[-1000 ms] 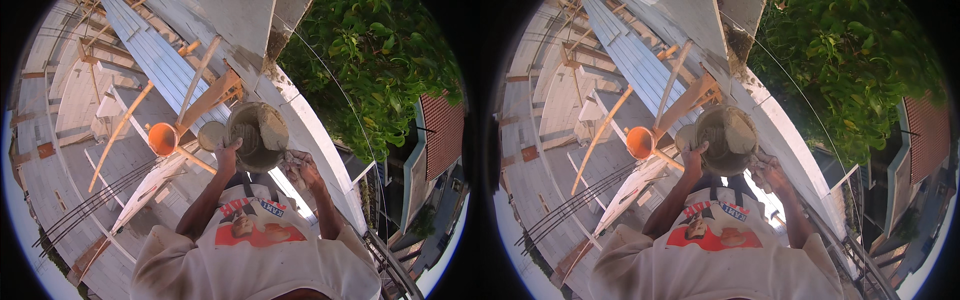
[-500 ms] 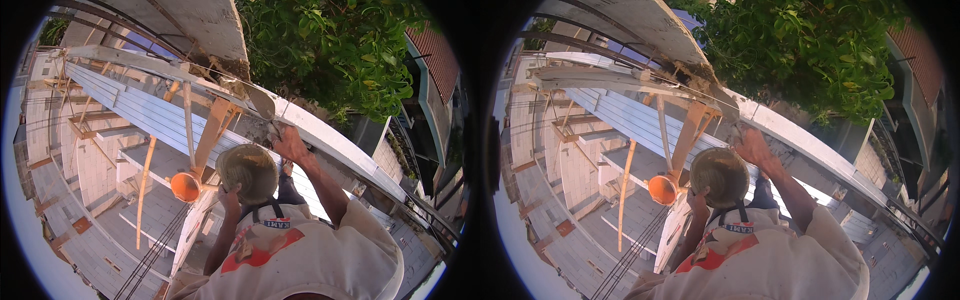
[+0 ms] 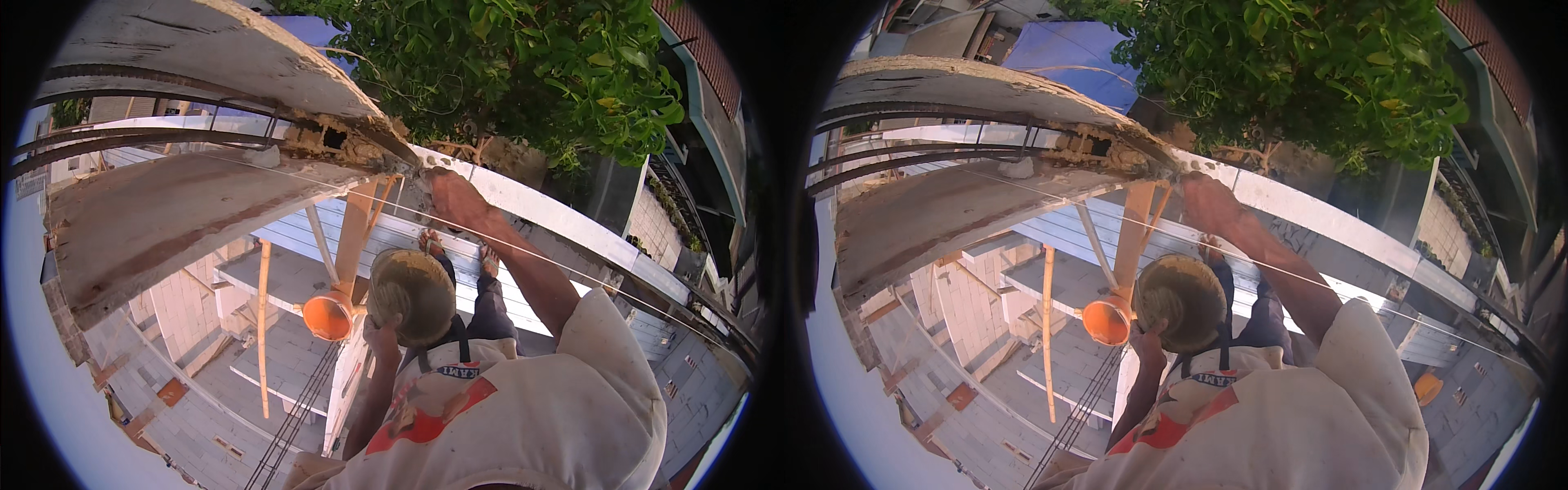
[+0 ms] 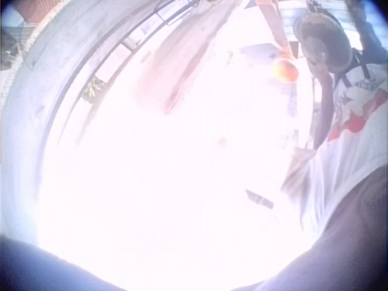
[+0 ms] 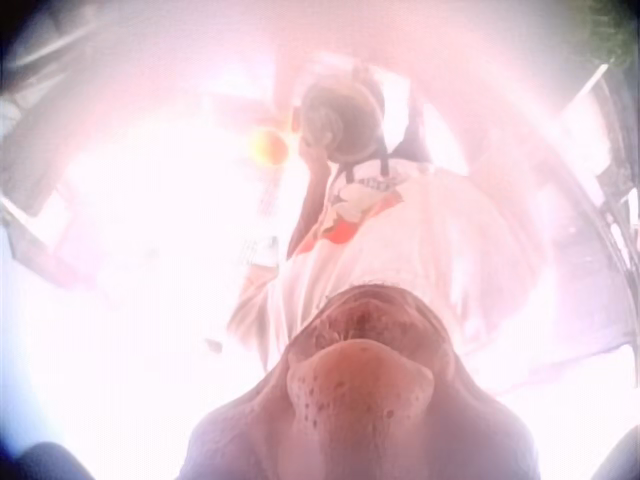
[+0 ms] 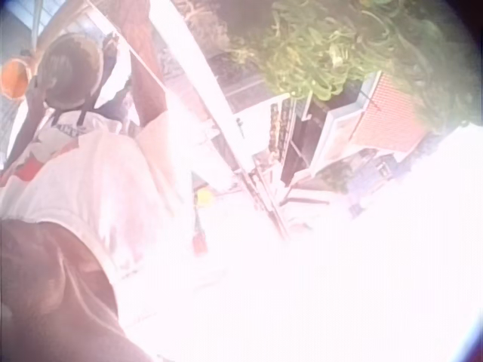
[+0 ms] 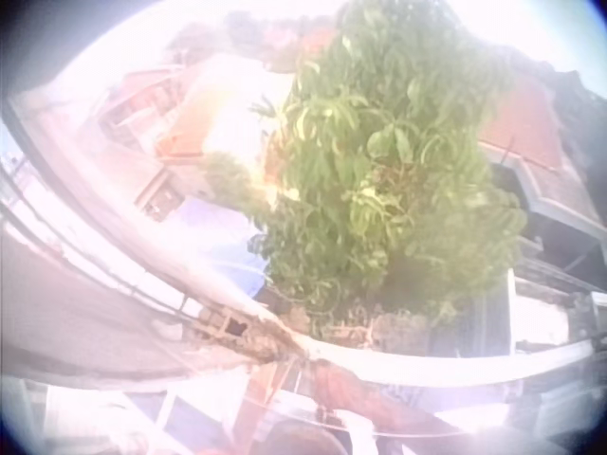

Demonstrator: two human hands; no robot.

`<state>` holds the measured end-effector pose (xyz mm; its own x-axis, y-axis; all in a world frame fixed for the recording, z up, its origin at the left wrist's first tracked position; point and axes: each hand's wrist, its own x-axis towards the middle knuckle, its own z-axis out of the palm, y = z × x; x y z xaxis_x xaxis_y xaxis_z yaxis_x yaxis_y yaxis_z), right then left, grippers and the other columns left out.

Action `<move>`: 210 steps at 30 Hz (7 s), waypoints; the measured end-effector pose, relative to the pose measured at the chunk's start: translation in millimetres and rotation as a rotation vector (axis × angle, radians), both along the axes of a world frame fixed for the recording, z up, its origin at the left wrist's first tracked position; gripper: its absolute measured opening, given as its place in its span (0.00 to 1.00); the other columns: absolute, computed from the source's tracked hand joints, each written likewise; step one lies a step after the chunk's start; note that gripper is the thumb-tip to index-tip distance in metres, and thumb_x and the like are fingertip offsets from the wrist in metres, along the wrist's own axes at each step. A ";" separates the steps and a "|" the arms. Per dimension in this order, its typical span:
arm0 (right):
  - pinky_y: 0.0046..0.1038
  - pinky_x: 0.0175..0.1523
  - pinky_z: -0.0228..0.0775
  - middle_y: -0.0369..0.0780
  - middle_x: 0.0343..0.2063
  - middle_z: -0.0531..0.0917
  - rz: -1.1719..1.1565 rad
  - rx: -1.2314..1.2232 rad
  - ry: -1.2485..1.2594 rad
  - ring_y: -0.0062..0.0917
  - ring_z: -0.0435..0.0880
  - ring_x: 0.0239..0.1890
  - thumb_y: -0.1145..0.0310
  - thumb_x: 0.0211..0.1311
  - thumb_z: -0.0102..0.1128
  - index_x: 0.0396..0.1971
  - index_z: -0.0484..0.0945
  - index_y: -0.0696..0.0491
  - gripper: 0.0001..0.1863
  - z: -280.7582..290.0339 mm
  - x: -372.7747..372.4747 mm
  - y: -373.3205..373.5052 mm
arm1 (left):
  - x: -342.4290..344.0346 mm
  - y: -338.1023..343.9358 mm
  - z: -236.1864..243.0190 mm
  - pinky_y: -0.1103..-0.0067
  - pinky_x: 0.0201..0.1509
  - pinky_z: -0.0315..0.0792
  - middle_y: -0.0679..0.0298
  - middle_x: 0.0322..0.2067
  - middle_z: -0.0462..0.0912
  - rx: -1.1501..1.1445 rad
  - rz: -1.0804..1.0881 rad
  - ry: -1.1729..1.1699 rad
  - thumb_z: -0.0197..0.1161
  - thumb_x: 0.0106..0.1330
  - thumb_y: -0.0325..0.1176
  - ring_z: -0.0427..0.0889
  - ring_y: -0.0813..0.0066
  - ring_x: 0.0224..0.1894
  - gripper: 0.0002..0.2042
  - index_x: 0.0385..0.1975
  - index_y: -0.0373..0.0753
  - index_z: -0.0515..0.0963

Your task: The person scoops cement mortar from a metal pan using a trowel and applies it to a concrete wall. They repeatedly smooth the mortar onto the surface while standing on a wooden scaffolding platform.

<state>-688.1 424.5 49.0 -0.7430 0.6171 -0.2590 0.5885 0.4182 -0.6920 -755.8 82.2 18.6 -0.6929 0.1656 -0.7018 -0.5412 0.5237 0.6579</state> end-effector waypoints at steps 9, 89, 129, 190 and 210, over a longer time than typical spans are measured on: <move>0.43 0.47 0.78 0.56 0.38 0.82 0.104 -0.151 -0.108 0.49 0.84 0.42 0.73 0.45 0.62 0.44 0.78 0.63 0.21 25.4 -7.4 17.8 | -3.6 23.9 4.8 0.77 0.40 0.74 0.63 0.33 0.81 0.007 0.006 0.007 0.69 0.50 0.16 0.79 0.74 0.33 0.14 0.34 0.36 0.73; 0.34 0.39 0.74 0.48 0.34 0.80 -0.690 -0.251 0.111 0.38 0.80 0.32 0.76 0.50 0.62 0.50 0.74 0.63 0.24 47.7 363.8 -199.4 | 66.0 -44.1 -89.9 0.68 0.54 0.74 0.42 0.50 0.80 -0.460 -1.530 -0.065 0.63 0.65 0.53 0.81 0.55 0.52 0.35 0.58 0.24 0.66; 0.46 0.41 0.79 0.59 0.48 0.75 0.041 0.205 -0.347 0.51 0.85 0.41 0.70 0.67 0.44 0.55 0.66 0.68 0.21 -4.1 42.5 -57.3 | 52.8 -160.3 -25.1 0.70 0.41 0.71 0.53 0.26 0.79 -0.294 -0.725 0.028 0.55 0.62 0.42 0.80 0.63 0.34 0.14 0.26 0.37 0.79; 0.42 0.44 0.78 0.54 0.33 0.85 0.128 0.176 -0.079 0.44 0.86 0.37 0.65 0.57 0.58 0.39 0.82 0.60 0.15 -39.8 -5.1 1.7 | 9.7 -143.4 -44.3 0.72 0.43 0.76 0.60 0.44 0.80 -0.163 -0.418 -0.324 0.57 0.67 0.44 0.80 0.71 0.45 0.25 0.57 0.32 0.73; 0.25 0.14 0.66 0.35 0.19 0.78 0.013 -0.506 -0.358 0.19 0.75 0.12 0.63 0.58 0.68 0.34 0.77 0.54 0.12 -217.6 428.5 -188.4 | 175.5 -122.3 -256.4 0.71 0.43 0.75 0.55 0.45 0.78 -0.154 0.292 -0.279 0.65 0.63 0.48 0.78 0.68 0.44 0.34 0.59 0.26 0.67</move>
<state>-259.6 236.1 -168.5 -0.5622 0.3438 -0.7521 0.8181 0.0982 -0.5667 -580.3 -40.1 -237.7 -0.4752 -0.1310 -0.8701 -0.8274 0.4028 0.3912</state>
